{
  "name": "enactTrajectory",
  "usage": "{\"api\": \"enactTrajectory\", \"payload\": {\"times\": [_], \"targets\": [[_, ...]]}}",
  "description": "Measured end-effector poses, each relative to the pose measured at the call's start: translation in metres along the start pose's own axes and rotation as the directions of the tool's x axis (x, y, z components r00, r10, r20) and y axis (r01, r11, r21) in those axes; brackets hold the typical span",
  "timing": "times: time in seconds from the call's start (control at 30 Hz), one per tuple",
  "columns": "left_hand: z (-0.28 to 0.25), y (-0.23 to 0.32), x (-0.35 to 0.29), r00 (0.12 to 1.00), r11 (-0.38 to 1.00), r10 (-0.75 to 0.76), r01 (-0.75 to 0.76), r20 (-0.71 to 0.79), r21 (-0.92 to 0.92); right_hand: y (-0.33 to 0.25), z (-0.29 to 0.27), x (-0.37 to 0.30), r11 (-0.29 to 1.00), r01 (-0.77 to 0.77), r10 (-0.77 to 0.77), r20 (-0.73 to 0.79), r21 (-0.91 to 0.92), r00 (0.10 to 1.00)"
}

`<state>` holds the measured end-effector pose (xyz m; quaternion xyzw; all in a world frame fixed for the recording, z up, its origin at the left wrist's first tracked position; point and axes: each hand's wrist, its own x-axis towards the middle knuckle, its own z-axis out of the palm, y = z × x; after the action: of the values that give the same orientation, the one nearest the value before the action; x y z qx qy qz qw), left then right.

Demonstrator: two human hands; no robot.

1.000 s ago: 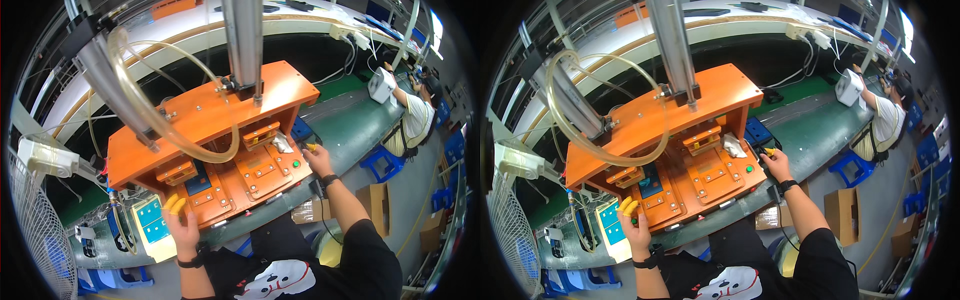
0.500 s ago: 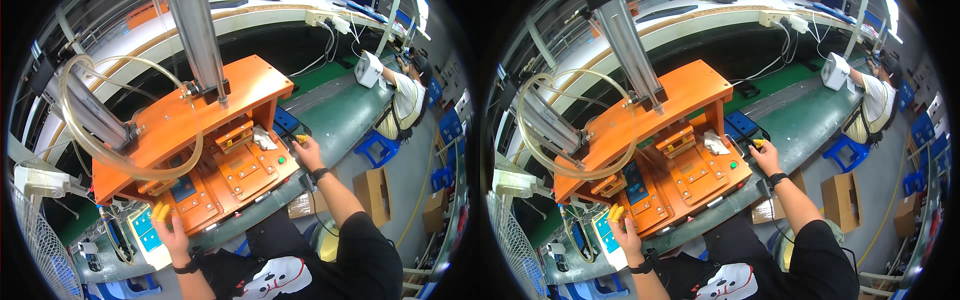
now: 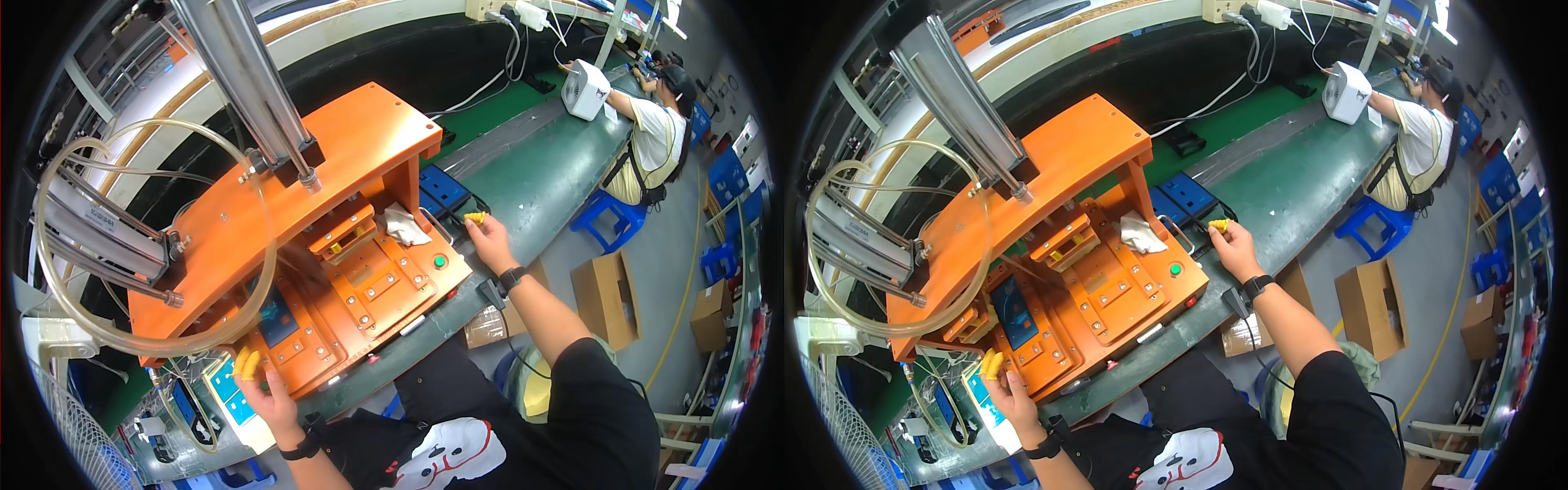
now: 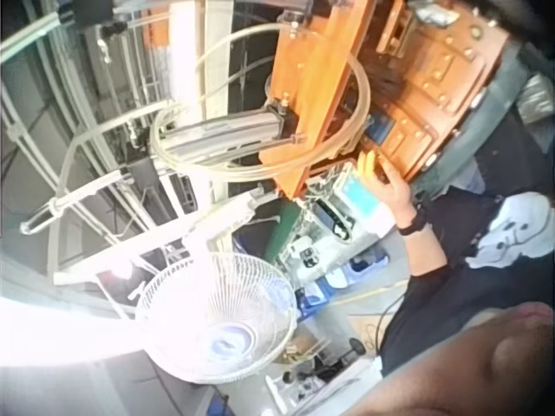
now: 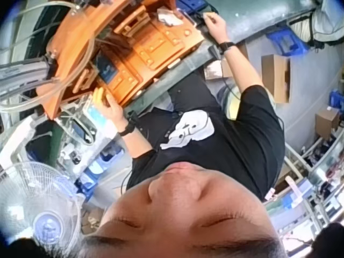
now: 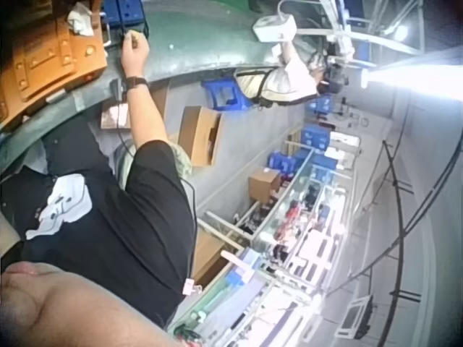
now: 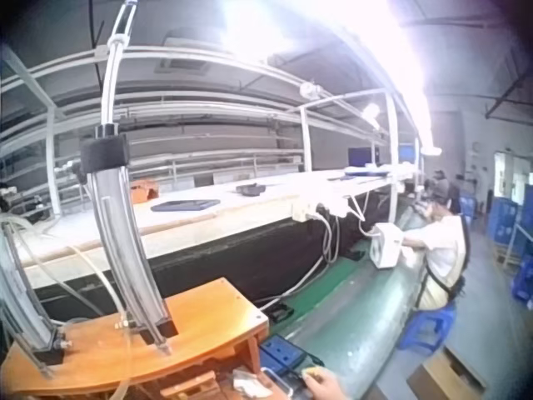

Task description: Operator uses a pneumatic press and hand-assembly to join plastic housings and internal components.

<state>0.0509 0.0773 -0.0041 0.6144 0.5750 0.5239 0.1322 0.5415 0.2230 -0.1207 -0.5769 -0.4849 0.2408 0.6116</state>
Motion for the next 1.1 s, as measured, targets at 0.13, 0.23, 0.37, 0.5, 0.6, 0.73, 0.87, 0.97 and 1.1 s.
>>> {"api": "enactTrajectory", "payload": {"times": [0.13,0.23,0.37,0.5,0.6,0.73,0.87,0.97,1.1], "targets": [[0.002,-0.003,0.001,0.999,1.000,0.028,-0.028,-0.027,-0.001,-0.014,0.000,0.000,0.989,-0.023,0.026,0.016,-0.143,1.000],[0.002,-0.004,0.001,1.000,1.000,0.024,-0.024,-0.020,0.009,-0.020,0.001,0.001,0.925,0.084,-0.065,0.063,-0.370,0.996],[0.001,-0.005,0.002,0.998,0.994,0.057,-0.055,-0.019,0.093,-0.020,0.004,0.002,0.900,0.081,-0.051,0.081,-0.429,0.995],[-0.002,-0.007,-0.003,1.000,0.998,-0.008,0.007,-0.008,-0.058,-0.015,0.002,0.002,0.883,0.062,-0.021,0.093,-0.465,0.995],[-0.002,-0.001,-0.004,0.999,0.991,-0.036,0.033,-0.026,-0.131,-0.018,0.003,0.001,0.862,0.046,0.007,0.102,-0.505,0.995],[-0.003,0.000,-0.004,0.999,0.992,-0.019,0.015,-0.034,-0.127,-0.021,0.003,0.001,0.904,0.103,-0.068,0.098,-0.415,0.993],[0.000,-0.001,-0.003,0.998,0.994,0.044,-0.048,-0.051,-0.099,-0.020,0.000,0.000,0.924,0.064,-0.031,0.094,-0.378,0.995],[-0.002,-0.004,-0.005,0.999,0.995,0.019,-0.024,-0.049,-0.098,-0.022,0.001,-0.002,0.958,0.020,-0.005,0.055,-0.285,0.998],[-0.002,-0.007,-0.008,0.991,0.996,0.084,-0.086,-0.102,-0.014,-0.011,-0.007,0.001,0.983,-0.165,0.170,-0.053,0.085,0.984]]}}
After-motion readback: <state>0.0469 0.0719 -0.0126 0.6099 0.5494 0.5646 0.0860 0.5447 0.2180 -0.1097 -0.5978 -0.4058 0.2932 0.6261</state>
